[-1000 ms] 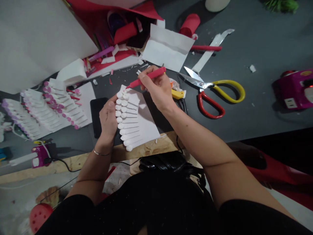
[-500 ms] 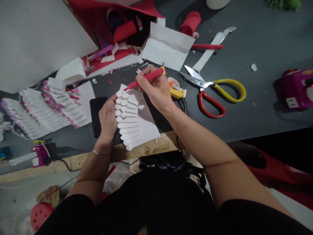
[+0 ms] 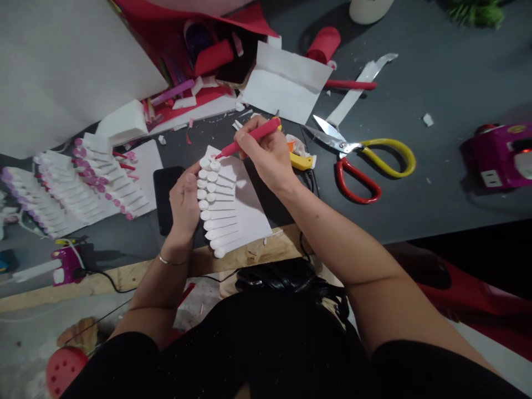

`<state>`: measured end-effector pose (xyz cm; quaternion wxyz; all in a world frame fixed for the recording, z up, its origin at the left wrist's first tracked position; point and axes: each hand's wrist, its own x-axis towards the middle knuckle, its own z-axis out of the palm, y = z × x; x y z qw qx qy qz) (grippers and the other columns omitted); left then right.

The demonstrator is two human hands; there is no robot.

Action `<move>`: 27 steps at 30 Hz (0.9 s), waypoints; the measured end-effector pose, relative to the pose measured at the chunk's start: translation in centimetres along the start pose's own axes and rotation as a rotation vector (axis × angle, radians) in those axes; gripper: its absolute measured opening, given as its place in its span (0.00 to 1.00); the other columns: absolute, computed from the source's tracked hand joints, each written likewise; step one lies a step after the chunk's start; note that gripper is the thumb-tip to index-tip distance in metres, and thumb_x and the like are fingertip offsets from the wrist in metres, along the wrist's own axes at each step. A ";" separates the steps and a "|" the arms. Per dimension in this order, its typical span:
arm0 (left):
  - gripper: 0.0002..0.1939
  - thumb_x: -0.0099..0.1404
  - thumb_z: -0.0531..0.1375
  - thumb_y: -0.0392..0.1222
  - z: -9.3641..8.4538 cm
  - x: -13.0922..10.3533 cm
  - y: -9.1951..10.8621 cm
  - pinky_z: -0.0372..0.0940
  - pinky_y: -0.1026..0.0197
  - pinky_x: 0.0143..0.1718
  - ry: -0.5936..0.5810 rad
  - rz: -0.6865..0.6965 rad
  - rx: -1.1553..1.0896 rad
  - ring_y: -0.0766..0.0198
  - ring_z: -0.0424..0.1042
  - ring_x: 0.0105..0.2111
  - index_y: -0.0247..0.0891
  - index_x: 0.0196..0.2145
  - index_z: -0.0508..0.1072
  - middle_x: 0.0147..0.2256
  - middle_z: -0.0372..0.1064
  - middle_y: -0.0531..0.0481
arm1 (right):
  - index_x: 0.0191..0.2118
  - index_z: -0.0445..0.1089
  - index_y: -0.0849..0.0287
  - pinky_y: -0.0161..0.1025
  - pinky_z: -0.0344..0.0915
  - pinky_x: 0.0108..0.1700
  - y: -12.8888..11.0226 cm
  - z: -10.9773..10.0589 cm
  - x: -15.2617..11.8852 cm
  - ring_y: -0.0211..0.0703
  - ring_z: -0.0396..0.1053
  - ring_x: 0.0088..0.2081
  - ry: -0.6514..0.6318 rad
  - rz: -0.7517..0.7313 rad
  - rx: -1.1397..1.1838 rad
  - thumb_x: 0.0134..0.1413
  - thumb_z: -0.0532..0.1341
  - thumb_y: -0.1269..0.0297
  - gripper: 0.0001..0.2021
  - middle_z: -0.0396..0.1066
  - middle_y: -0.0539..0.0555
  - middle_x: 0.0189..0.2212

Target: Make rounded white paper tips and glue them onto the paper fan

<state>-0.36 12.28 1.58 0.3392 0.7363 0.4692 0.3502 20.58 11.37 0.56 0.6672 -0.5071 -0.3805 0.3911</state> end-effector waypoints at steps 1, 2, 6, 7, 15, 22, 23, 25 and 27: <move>0.31 0.76 0.49 0.68 0.0 0.0 0.0 0.69 0.49 0.57 -0.001 0.000 -0.002 0.57 0.78 0.48 0.48 0.55 0.82 0.54 0.81 0.47 | 0.31 0.65 0.49 0.49 0.79 0.40 -0.1 0.0 0.0 0.42 0.72 0.30 0.000 -0.001 0.007 0.52 0.67 0.30 0.26 0.68 0.48 0.27; 0.31 0.76 0.49 0.68 0.0 0.0 0.0 0.69 0.49 0.57 -0.002 -0.002 -0.003 0.57 0.78 0.48 0.48 0.55 0.82 0.54 0.81 0.47 | 0.31 0.66 0.49 0.50 0.80 0.41 -0.2 0.0 -0.1 0.43 0.72 0.30 -0.005 -0.001 0.013 0.50 0.67 0.29 0.27 0.69 0.48 0.27; 0.31 0.76 0.49 0.68 0.0 0.0 0.2 0.69 0.50 0.57 -0.001 -0.010 0.000 0.57 0.78 0.49 0.48 0.55 0.81 0.54 0.81 0.47 | 0.33 0.67 0.50 0.50 0.81 0.42 -0.1 0.0 -0.1 0.43 0.74 0.32 -0.041 0.013 0.015 0.51 0.68 0.30 0.27 0.71 0.49 0.30; 0.31 0.76 0.48 0.68 0.0 0.0 0.2 0.68 0.50 0.57 0.000 -0.011 0.003 0.57 0.78 0.49 0.48 0.55 0.81 0.54 0.81 0.47 | 0.33 0.67 0.50 0.49 0.80 0.41 0.0 0.0 0.0 0.43 0.73 0.32 -0.046 0.012 0.016 0.52 0.68 0.31 0.26 0.70 0.49 0.31; 0.33 0.76 0.48 0.69 0.1 0.0 0.2 0.69 0.50 0.56 0.012 -0.012 0.004 0.55 0.79 0.49 0.45 0.55 0.82 0.52 0.82 0.46 | 0.35 0.67 0.50 0.47 0.81 0.40 0.3 -0.1 0.0 0.43 0.75 0.34 -0.042 0.023 0.004 0.53 0.69 0.34 0.25 0.70 0.49 0.31; 0.31 0.76 0.49 0.68 0.0 0.0 0.1 0.69 0.49 0.58 0.002 -0.018 -0.010 0.56 0.79 0.50 0.48 0.55 0.81 0.54 0.81 0.46 | 0.37 0.66 0.51 0.44 0.80 0.40 0.4 -0.2 0.1 0.42 0.76 0.37 -0.023 0.032 0.011 0.55 0.68 0.35 0.24 0.70 0.49 0.34; 0.31 0.76 0.49 0.67 0.0 -0.1 0.1 0.69 0.49 0.58 0.003 -0.018 -0.010 0.56 0.79 0.49 0.48 0.55 0.81 0.54 0.81 0.46 | 0.36 0.67 0.51 0.44 0.80 0.41 0.5 -0.2 0.2 0.42 0.76 0.37 -0.023 0.028 0.011 0.55 0.68 0.34 0.24 0.71 0.49 0.34; 0.30 0.76 0.49 0.67 0.0 -0.1 0.1 0.69 0.49 0.58 0.004 -0.015 -0.009 0.56 0.79 0.49 0.48 0.55 0.82 0.54 0.81 0.46 | 0.36 0.67 0.50 0.45 0.80 0.41 0.5 -0.3 0.2 0.43 0.76 0.36 -0.032 0.018 0.011 0.54 0.67 0.32 0.25 0.71 0.50 0.34; 0.30 0.77 0.49 0.67 0.0 -0.1 0.1 0.69 0.50 0.58 0.003 -0.007 -0.008 0.57 0.79 0.50 0.48 0.55 0.81 0.54 0.81 0.46 | 0.36 0.67 0.50 0.46 0.81 0.42 0.5 -0.3 0.2 0.43 0.76 0.36 -0.040 0.017 0.009 0.54 0.67 0.32 0.26 0.72 0.50 0.35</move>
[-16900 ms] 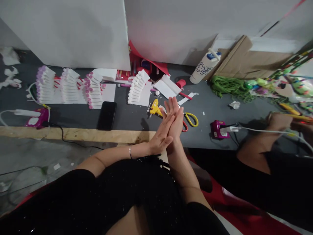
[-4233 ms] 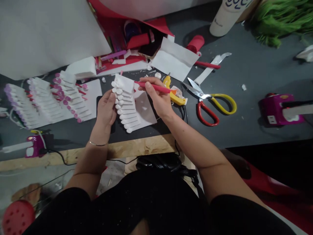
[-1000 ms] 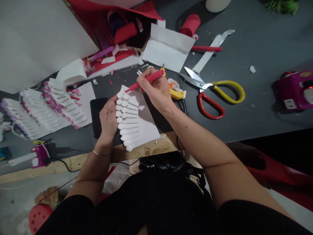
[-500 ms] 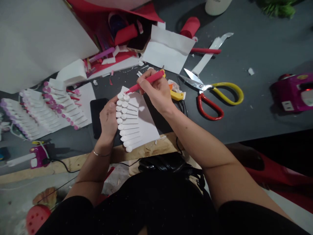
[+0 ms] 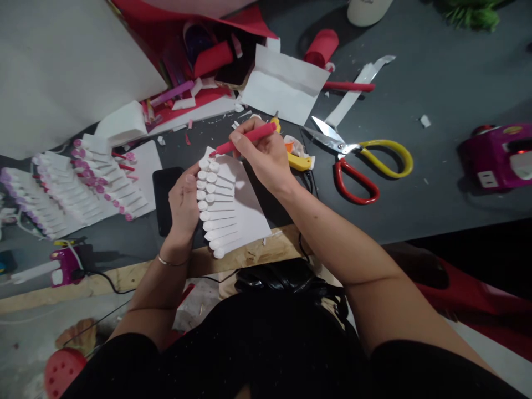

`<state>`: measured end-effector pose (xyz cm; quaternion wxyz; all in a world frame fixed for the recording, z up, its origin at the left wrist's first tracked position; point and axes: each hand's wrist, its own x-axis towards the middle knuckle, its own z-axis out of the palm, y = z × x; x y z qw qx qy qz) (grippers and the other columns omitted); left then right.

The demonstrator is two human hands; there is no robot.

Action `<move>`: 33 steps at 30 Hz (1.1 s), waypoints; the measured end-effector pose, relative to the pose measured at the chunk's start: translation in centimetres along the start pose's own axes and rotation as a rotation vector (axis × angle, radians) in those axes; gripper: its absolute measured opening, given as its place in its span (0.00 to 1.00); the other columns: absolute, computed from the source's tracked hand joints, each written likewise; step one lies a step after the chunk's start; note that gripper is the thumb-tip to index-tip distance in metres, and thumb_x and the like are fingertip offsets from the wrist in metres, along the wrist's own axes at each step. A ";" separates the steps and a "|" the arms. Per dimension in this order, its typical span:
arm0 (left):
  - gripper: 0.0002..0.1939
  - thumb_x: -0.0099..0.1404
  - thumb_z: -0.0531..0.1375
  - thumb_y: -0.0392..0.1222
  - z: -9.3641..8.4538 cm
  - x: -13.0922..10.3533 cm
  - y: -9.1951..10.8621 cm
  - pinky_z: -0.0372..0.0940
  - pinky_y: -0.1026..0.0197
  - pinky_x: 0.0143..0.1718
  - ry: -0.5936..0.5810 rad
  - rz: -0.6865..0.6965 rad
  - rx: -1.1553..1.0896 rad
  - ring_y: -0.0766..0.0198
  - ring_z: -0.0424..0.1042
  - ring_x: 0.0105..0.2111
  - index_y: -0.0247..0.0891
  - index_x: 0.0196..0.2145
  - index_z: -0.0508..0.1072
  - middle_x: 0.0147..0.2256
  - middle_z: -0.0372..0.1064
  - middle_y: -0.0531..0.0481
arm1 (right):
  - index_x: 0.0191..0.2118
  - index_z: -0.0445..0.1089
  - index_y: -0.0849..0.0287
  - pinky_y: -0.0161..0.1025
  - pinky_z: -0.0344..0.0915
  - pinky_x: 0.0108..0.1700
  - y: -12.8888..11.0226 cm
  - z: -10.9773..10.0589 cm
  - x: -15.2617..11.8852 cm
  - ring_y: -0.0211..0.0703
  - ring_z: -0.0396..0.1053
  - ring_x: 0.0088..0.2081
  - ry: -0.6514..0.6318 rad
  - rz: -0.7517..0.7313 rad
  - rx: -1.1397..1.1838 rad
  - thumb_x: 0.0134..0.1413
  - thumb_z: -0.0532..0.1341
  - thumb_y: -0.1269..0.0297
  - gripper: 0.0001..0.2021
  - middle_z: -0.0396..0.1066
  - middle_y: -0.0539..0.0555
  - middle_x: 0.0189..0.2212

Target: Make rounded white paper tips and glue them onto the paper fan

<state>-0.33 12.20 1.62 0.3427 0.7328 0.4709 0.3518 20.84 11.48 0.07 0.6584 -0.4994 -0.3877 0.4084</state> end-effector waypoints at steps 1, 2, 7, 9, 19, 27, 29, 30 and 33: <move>0.30 0.77 0.49 0.66 0.0 0.0 0.0 0.69 0.50 0.58 -0.001 0.004 0.002 0.57 0.79 0.50 0.48 0.55 0.81 0.54 0.81 0.46 | 0.36 0.67 0.50 0.46 0.80 0.41 0.0 0.0 0.0 0.43 0.76 0.36 0.001 0.002 -0.002 0.53 0.67 0.32 0.26 0.72 0.50 0.35; 0.29 0.77 0.49 0.66 0.0 0.0 0.0 0.69 0.50 0.58 -0.002 0.006 0.004 0.57 0.79 0.50 0.48 0.55 0.81 0.54 0.81 0.46 | 0.36 0.66 0.50 0.46 0.80 0.41 0.0 0.0 0.0 0.43 0.76 0.36 0.005 0.006 -0.004 0.53 0.67 0.32 0.26 0.72 0.50 0.35; 0.31 0.76 0.49 0.67 0.1 0.0 0.0 0.70 0.50 0.57 0.009 0.005 0.006 0.57 0.79 0.49 0.47 0.55 0.81 0.54 0.81 0.46 | 0.36 0.66 0.50 0.46 0.80 0.41 0.2 0.0 0.1 0.43 0.75 0.35 0.018 -0.003 0.008 0.54 0.67 0.31 0.26 0.70 0.49 0.33; 0.31 0.76 0.49 0.68 0.1 0.1 -0.1 0.70 0.49 0.57 0.009 0.002 -0.001 0.57 0.79 0.48 0.47 0.55 0.82 0.53 0.82 0.46 | 0.36 0.66 0.50 0.47 0.79 0.41 0.2 0.0 0.1 0.43 0.75 0.35 0.007 -0.009 0.012 0.53 0.68 0.32 0.26 0.70 0.49 0.33; 0.31 0.77 0.49 0.67 0.1 0.1 -0.3 0.69 0.50 0.57 0.013 0.026 0.001 0.57 0.79 0.48 0.46 0.55 0.82 0.53 0.82 0.47 | 0.34 0.68 0.51 0.46 0.79 0.39 -0.2 0.1 0.1 0.41 0.73 0.32 0.007 -0.049 0.022 0.52 0.67 0.30 0.27 0.70 0.49 0.31; 0.30 0.77 0.49 0.66 0.0 0.1 -0.3 0.69 0.50 0.56 0.008 0.037 -0.003 0.57 0.79 0.49 0.47 0.55 0.82 0.54 0.82 0.47 | 0.34 0.68 0.52 0.46 0.79 0.39 0.3 -0.2 0.2 0.41 0.74 0.34 0.012 -0.080 0.052 0.56 0.67 0.33 0.25 0.69 0.48 0.31; 0.29 0.77 0.50 0.65 0.1 0.0 -0.4 0.69 0.51 0.56 0.009 0.033 -0.010 0.57 0.79 0.49 0.47 0.55 0.82 0.53 0.82 0.47 | 0.34 0.68 0.52 0.46 0.79 0.39 0.4 -0.2 0.2 0.41 0.74 0.34 0.000 -0.073 0.048 0.55 0.68 0.33 0.25 0.70 0.49 0.31; 0.29 0.77 0.50 0.65 0.1 0.0 -0.5 0.69 0.51 0.56 0.010 0.034 -0.012 0.57 0.79 0.49 0.47 0.55 0.82 0.53 0.82 0.47 | 0.34 0.68 0.52 0.46 0.80 0.40 0.4 -0.2 0.2 0.41 0.74 0.34 -0.004 -0.064 0.040 0.55 0.68 0.33 0.25 0.70 0.49 0.31; 0.29 0.77 0.50 0.65 0.0 0.1 -0.6 0.69 0.51 0.56 0.014 0.043 -0.008 0.58 0.79 0.48 0.48 0.55 0.81 0.53 0.82 0.47 | 0.35 0.69 0.51 0.47 0.79 0.39 0.3 -0.2 0.2 0.41 0.74 0.33 0.010 -0.052 0.014 0.54 0.67 0.31 0.26 0.70 0.49 0.31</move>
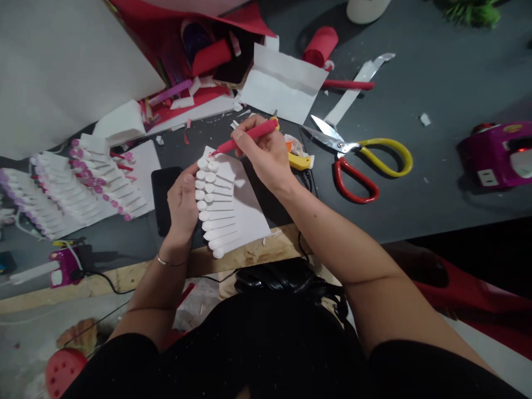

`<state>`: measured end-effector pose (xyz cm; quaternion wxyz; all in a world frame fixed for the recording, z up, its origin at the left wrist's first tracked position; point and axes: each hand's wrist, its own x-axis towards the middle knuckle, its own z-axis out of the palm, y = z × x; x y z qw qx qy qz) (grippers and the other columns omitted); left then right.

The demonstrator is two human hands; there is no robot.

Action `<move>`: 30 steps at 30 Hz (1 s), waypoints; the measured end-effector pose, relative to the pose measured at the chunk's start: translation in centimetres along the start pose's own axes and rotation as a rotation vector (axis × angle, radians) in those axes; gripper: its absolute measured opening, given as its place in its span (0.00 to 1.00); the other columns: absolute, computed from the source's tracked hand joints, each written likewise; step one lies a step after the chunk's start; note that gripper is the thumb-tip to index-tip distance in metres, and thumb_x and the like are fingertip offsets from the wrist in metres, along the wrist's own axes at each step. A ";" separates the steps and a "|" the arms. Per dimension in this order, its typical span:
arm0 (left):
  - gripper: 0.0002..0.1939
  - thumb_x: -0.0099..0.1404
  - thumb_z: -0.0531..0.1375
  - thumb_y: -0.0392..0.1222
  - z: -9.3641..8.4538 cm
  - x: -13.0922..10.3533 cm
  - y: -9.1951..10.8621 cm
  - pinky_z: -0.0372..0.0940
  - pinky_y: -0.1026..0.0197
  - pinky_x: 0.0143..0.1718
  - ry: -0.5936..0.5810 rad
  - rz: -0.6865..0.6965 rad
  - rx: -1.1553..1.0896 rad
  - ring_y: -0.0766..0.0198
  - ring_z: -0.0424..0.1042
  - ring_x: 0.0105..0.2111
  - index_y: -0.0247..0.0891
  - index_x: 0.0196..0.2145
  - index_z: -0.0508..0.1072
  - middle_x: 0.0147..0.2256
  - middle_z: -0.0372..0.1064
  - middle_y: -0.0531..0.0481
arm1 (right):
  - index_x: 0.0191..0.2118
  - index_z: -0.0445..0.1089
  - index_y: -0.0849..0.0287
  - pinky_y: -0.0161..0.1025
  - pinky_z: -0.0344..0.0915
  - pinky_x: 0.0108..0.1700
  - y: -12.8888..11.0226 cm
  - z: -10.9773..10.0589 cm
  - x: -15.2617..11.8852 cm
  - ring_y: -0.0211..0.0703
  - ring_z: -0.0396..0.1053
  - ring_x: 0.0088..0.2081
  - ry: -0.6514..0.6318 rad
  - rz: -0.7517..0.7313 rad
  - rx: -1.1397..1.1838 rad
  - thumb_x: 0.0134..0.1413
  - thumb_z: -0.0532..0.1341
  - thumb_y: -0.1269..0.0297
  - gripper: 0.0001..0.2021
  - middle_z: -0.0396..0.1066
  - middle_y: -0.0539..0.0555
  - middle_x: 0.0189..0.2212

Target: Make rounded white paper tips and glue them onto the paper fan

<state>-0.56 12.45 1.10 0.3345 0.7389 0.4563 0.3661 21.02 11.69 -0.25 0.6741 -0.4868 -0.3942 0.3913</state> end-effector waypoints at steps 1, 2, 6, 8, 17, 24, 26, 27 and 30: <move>0.29 0.77 0.50 0.65 0.0 0.0 0.0 0.69 0.51 0.57 0.000 -0.001 0.002 0.58 0.79 0.48 0.48 0.55 0.81 0.53 0.82 0.48 | 0.34 0.69 0.51 0.46 0.78 0.38 -0.1 0.0 0.0 0.41 0.73 0.32 0.013 -0.007 -0.001 0.54 0.67 0.31 0.26 0.69 0.49 0.31; 0.29 0.77 0.50 0.66 0.0 0.0 0.0 0.69 0.51 0.57 -0.001 -0.003 0.004 0.58 0.79 0.49 0.47 0.55 0.81 0.54 0.82 0.48 | 0.34 0.69 0.51 0.46 0.77 0.37 -0.2 0.1 0.0 0.40 0.71 0.30 0.028 -0.020 0.005 0.53 0.67 0.30 0.27 0.69 0.48 0.30; 0.29 0.77 0.49 0.66 -0.1 0.0 0.2 0.69 0.50 0.57 -0.013 -0.005 0.005 0.58 0.79 0.49 0.47 0.55 0.81 0.54 0.82 0.47 | 0.30 0.70 0.51 0.43 0.75 0.34 -0.7 0.4 -0.1 0.37 0.68 0.26 0.047 -0.054 0.050 0.51 0.69 0.31 0.27 0.67 0.46 0.26; 0.29 0.77 0.49 0.66 -0.1 0.0 0.2 0.69 0.49 0.57 -0.018 -0.003 0.006 0.57 0.79 0.50 0.47 0.55 0.81 0.53 0.82 0.46 | 0.30 0.69 0.51 0.43 0.75 0.35 -0.9 0.6 -0.2 0.37 0.69 0.27 0.028 -0.042 0.044 0.51 0.68 0.30 0.27 0.68 0.46 0.26; 0.31 0.77 0.49 0.67 0.0 0.0 0.4 0.69 0.49 0.58 -0.015 -0.011 0.005 0.56 0.79 0.51 0.46 0.55 0.81 0.54 0.82 0.46 | 0.31 0.68 0.52 0.41 0.75 0.34 -0.6 0.5 0.0 0.36 0.69 0.27 0.034 -0.015 0.053 0.51 0.68 0.29 0.28 0.68 0.46 0.28; 0.29 0.78 0.48 0.65 -0.1 0.1 0.4 0.68 0.49 0.59 -0.030 0.003 0.008 0.56 0.79 0.53 0.47 0.56 0.81 0.55 0.81 0.46 | 0.32 0.65 0.51 0.44 0.78 0.39 -0.7 0.6 -0.3 0.38 0.71 0.29 0.011 0.051 0.014 0.53 0.67 0.31 0.27 0.69 0.46 0.28; 0.29 0.78 0.48 0.65 -0.1 0.1 0.5 0.68 0.50 0.59 -0.029 -0.005 0.013 0.56 0.79 0.53 0.47 0.56 0.81 0.55 0.81 0.46 | 0.31 0.65 0.51 0.43 0.76 0.37 -1.0 0.7 -0.3 0.38 0.70 0.28 0.019 0.033 0.042 0.53 0.67 0.32 0.26 0.68 0.46 0.27; 0.30 0.78 0.48 0.65 0.0 0.1 0.6 0.68 0.50 0.59 -0.026 -0.010 0.015 0.56 0.79 0.53 0.47 0.55 0.81 0.55 0.81 0.46 | 0.31 0.65 0.51 0.42 0.76 0.36 -1.1 0.7 -0.3 0.38 0.70 0.28 0.020 0.024 0.054 0.53 0.68 0.33 0.26 0.68 0.47 0.28; 0.31 0.77 0.49 0.67 0.0 0.1 0.7 0.68 0.49 0.59 -0.017 -0.024 0.009 0.56 0.79 0.52 0.46 0.55 0.81 0.54 0.81 0.46 | 0.32 0.65 0.51 0.42 0.75 0.36 -1.0 0.7 -0.2 0.38 0.70 0.29 0.023 0.029 0.048 0.54 0.68 0.35 0.24 0.69 0.48 0.30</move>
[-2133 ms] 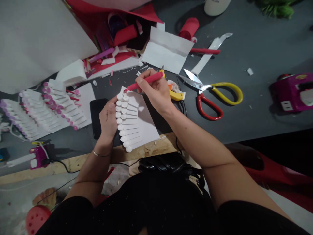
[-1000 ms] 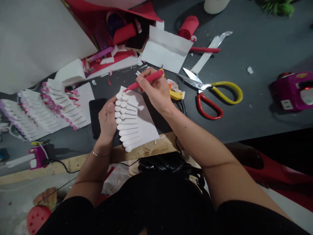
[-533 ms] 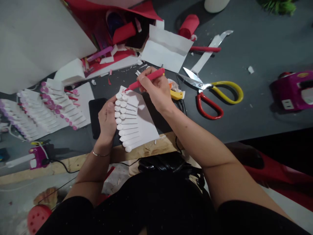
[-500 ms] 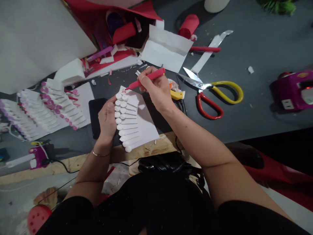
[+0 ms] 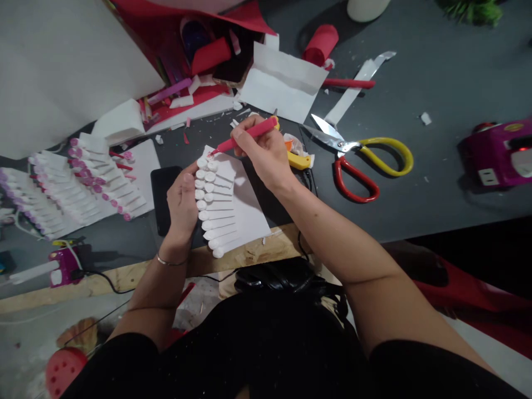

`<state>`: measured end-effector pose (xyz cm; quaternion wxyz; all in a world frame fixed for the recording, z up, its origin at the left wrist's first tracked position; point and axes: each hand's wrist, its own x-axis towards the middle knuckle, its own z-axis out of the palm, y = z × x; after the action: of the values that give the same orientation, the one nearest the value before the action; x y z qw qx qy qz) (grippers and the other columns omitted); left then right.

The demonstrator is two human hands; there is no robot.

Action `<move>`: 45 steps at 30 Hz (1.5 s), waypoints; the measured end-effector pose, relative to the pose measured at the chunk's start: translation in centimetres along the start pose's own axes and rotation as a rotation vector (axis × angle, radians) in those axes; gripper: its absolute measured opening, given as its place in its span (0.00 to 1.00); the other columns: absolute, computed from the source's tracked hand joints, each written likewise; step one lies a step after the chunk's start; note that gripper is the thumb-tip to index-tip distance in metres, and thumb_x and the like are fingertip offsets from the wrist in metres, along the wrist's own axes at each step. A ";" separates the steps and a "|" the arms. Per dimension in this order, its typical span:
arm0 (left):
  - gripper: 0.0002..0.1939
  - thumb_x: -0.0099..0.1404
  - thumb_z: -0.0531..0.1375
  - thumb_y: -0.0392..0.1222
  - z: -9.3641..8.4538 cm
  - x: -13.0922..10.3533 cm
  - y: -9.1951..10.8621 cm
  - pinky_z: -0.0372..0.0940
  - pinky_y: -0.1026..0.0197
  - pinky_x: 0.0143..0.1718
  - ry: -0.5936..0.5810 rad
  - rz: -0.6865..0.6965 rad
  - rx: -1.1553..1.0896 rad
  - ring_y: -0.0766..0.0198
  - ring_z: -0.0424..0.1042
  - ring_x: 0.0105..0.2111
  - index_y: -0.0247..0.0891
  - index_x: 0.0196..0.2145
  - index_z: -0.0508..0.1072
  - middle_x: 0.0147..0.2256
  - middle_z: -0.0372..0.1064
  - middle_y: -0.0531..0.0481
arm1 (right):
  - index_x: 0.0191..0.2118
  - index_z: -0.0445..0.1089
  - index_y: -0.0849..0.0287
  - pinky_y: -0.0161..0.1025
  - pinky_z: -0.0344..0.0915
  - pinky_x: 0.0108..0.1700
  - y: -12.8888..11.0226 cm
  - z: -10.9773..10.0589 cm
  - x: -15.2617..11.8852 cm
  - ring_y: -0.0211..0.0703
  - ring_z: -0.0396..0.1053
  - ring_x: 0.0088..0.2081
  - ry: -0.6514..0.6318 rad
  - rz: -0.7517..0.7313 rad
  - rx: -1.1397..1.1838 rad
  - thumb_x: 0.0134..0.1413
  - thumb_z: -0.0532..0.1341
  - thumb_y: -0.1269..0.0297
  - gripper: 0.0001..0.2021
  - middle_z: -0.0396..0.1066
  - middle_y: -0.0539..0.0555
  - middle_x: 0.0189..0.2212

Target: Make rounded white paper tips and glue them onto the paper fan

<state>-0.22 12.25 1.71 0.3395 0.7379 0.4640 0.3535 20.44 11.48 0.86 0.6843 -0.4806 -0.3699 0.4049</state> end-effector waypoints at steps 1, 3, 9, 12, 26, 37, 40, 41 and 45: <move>0.31 0.76 0.49 0.68 0.0 0.0 0.0 0.68 0.49 0.59 0.002 -0.004 -0.004 0.56 0.79 0.52 0.46 0.55 0.81 0.54 0.82 0.47 | 0.32 0.65 0.51 0.43 0.76 0.36 0.1 -0.1 0.0 0.38 0.71 0.29 0.002 0.012 -0.014 0.55 0.68 0.35 0.24 0.69 0.48 0.31; 0.31 0.76 0.49 0.68 0.0 0.0 0.1 0.68 0.49 0.59 0.003 -0.007 -0.014 0.56 0.79 0.52 0.47 0.55 0.82 0.54 0.82 0.47 | 0.33 0.65 0.51 0.43 0.77 0.37 0.5 -0.3 0.1 0.39 0.71 0.31 0.006 0.034 -0.030 0.55 0.68 0.35 0.24 0.68 0.48 0.31; 0.29 0.77 0.49 0.65 -0.1 -0.1 0.1 0.70 0.48 0.59 -0.012 -0.003 -0.013 0.55 0.79 0.53 0.47 0.55 0.81 0.54 0.81 0.46 | 0.33 0.66 0.51 0.43 0.77 0.38 0.8 -0.4 0.2 0.39 0.72 0.32 -0.002 0.036 -0.021 0.53 0.69 0.34 0.25 0.69 0.48 0.31; 0.29 0.77 0.49 0.65 0.0 -0.1 0.1 0.69 0.48 0.59 -0.008 -0.004 -0.012 0.54 0.79 0.53 0.46 0.55 0.81 0.54 0.81 0.45 | 0.32 0.65 0.52 0.43 0.77 0.38 0.3 -0.1 -0.1 0.38 0.70 0.30 -0.004 0.017 -0.015 0.56 0.68 0.36 0.24 0.67 0.47 0.30; 0.29 0.77 0.49 0.67 0.0 -0.1 0.0 0.69 0.48 0.59 -0.003 -0.014 -0.017 0.55 0.79 0.53 0.48 0.54 0.82 0.54 0.81 0.46 | 0.31 0.64 0.51 0.44 0.76 0.37 -0.2 0.0 -0.2 0.39 0.70 0.30 -0.014 0.007 0.011 0.55 0.69 0.39 0.22 0.67 0.47 0.29; 0.31 0.77 0.48 0.67 -0.1 0.0 0.0 0.70 0.48 0.56 -0.015 0.003 0.007 0.56 0.79 0.48 0.47 0.55 0.82 0.54 0.82 0.46 | 0.32 0.67 0.51 0.41 0.76 0.36 0.1 -0.3 0.0 0.37 0.70 0.29 -0.015 -0.003 -0.031 0.55 0.67 0.34 0.24 0.67 0.48 0.29; 0.30 0.77 0.49 0.67 -0.1 0.0 -0.1 0.70 0.48 0.56 -0.008 0.004 0.018 0.56 0.79 0.47 0.48 0.55 0.82 0.52 0.82 0.46 | 0.35 0.69 0.52 0.40 0.76 0.36 0.3 -0.3 -0.2 0.38 0.71 0.31 -0.041 0.037 -0.046 0.54 0.68 0.34 0.24 0.68 0.48 0.30; 0.30 0.76 0.49 0.67 -0.1 0.0 -0.2 0.70 0.49 0.56 -0.006 0.006 0.018 0.56 0.79 0.47 0.48 0.55 0.82 0.52 0.82 0.46 | 0.36 0.69 0.51 0.40 0.75 0.35 0.4 -0.4 -0.2 0.38 0.71 0.31 -0.040 0.046 -0.042 0.54 0.69 0.35 0.24 0.67 0.47 0.30; 0.31 0.76 0.49 0.67 -0.1 0.1 -0.3 0.70 0.48 0.56 -0.010 0.012 0.004 0.55 0.80 0.48 0.47 0.55 0.82 0.53 0.82 0.45 | 0.39 0.70 0.51 0.38 0.74 0.33 0.5 -0.6 0.0 0.37 0.71 0.30 -0.008 0.066 -0.034 0.56 0.69 0.36 0.23 0.68 0.47 0.29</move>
<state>-0.41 12.45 1.51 0.3381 0.7433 0.4585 0.3507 20.85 11.34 0.21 0.6608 -0.5024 -0.3632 0.4230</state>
